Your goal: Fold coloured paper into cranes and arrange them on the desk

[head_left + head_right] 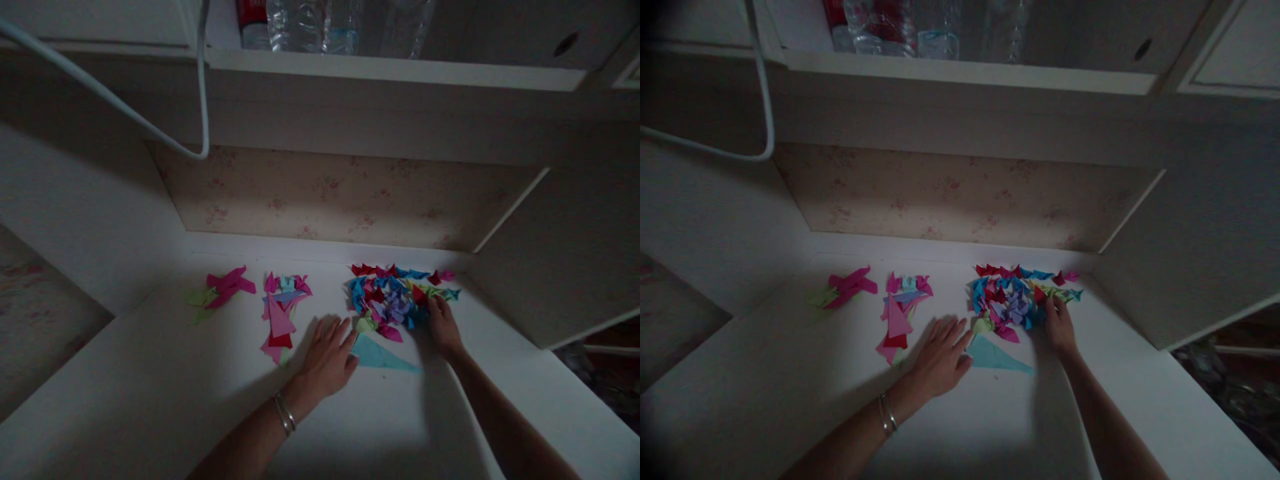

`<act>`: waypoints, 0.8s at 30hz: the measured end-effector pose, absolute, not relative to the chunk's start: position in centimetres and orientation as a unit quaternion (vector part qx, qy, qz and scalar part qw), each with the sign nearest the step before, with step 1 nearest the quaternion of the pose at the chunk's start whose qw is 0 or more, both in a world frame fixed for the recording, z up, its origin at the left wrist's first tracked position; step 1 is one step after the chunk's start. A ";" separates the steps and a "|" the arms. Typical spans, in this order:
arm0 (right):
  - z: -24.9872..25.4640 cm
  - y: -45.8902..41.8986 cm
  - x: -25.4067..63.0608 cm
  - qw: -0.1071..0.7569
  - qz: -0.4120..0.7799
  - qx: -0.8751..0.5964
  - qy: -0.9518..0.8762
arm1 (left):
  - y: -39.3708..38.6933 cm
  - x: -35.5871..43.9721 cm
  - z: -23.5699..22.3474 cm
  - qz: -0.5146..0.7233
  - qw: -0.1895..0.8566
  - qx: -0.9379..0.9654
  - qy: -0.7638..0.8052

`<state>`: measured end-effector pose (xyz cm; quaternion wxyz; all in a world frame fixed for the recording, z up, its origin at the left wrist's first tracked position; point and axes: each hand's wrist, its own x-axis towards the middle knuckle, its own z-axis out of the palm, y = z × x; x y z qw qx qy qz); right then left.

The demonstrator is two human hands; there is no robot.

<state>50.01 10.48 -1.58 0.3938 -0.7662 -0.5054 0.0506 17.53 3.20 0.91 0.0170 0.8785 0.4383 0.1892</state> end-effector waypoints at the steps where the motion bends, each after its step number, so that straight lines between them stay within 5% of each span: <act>1: -1.7 10.7 48.5 0.431 0.087 -0.749 -0.496 | 2.9 18.7 0.9 0.188 0.030 0.888 0.419; 9: -1.6 11.9 38.9 0.530 0.170 -0.686 -0.468 | 4.3 18.7 1.0 0.175 0.027 0.902 0.393; 24: 0.2 17.6 12.5 0.606 0.386 -0.500 -0.484 | 10.1 -1.1 0.5 0.126 -0.105 0.816 0.555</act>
